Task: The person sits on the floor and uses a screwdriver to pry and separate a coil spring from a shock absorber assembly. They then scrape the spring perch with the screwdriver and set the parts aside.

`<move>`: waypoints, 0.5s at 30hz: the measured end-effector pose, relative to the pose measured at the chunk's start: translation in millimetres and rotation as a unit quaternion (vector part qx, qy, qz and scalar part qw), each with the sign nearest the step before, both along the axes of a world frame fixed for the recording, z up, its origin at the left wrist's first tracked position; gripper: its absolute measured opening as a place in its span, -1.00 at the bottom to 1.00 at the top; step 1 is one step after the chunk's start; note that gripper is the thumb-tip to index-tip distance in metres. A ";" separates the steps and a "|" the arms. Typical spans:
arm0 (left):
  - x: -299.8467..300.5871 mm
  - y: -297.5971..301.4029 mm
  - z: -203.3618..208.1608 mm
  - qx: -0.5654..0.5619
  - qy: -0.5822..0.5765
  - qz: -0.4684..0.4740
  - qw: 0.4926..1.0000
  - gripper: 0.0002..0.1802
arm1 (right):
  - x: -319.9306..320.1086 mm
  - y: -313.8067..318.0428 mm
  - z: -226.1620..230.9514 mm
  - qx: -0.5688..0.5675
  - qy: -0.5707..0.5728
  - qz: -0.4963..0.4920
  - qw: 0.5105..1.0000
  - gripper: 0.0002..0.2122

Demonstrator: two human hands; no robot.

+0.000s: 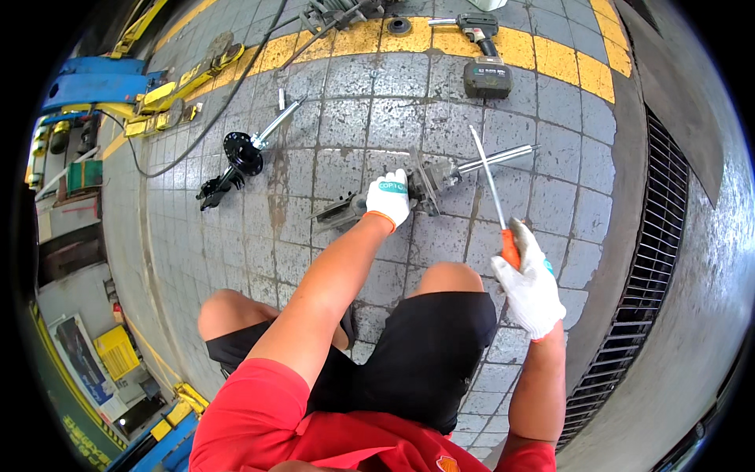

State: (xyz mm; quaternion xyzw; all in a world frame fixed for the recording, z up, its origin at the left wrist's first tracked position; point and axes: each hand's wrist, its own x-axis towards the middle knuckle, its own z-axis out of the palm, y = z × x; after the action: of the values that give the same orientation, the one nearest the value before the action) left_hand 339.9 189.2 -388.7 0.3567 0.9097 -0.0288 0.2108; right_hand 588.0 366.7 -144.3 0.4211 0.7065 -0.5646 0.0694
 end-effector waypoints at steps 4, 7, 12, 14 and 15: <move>-7.7 17.4 6.5 -0.012 -0.040 0.031 0.999 -0.31 | 38.3 21.0 -11.2 -0.008 -0.006 -0.029 1.000 -0.36; -16.9 22.3 10.9 -0.049 -0.067 0.052 0.995 -0.22 | 45.0 32.5 10.6 -0.033 -0.048 -0.037 0.998 -0.36; -18.9 17.8 3.8 -0.097 -0.069 0.018 0.993 -0.14 | 44.9 38.6 6.0 -0.086 -0.012 -0.026 0.996 -0.34; -17.4 24.0 12.2 -0.095 -0.070 -0.011 0.993 -0.15 | 32.6 39.9 15.4 -0.067 -0.012 -0.010 0.998 -0.35; -17.6 31.6 20.6 -0.089 -0.095 -0.013 0.991 -0.16 | 32.3 37.9 8.6 -0.040 0.006 -0.001 0.999 -0.36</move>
State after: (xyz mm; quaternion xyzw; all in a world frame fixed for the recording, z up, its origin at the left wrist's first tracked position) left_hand 322.3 220.9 -368.2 0.3498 0.8745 -0.0784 0.3268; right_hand 620.3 404.6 -135.7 0.4150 0.6833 -0.5952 0.0818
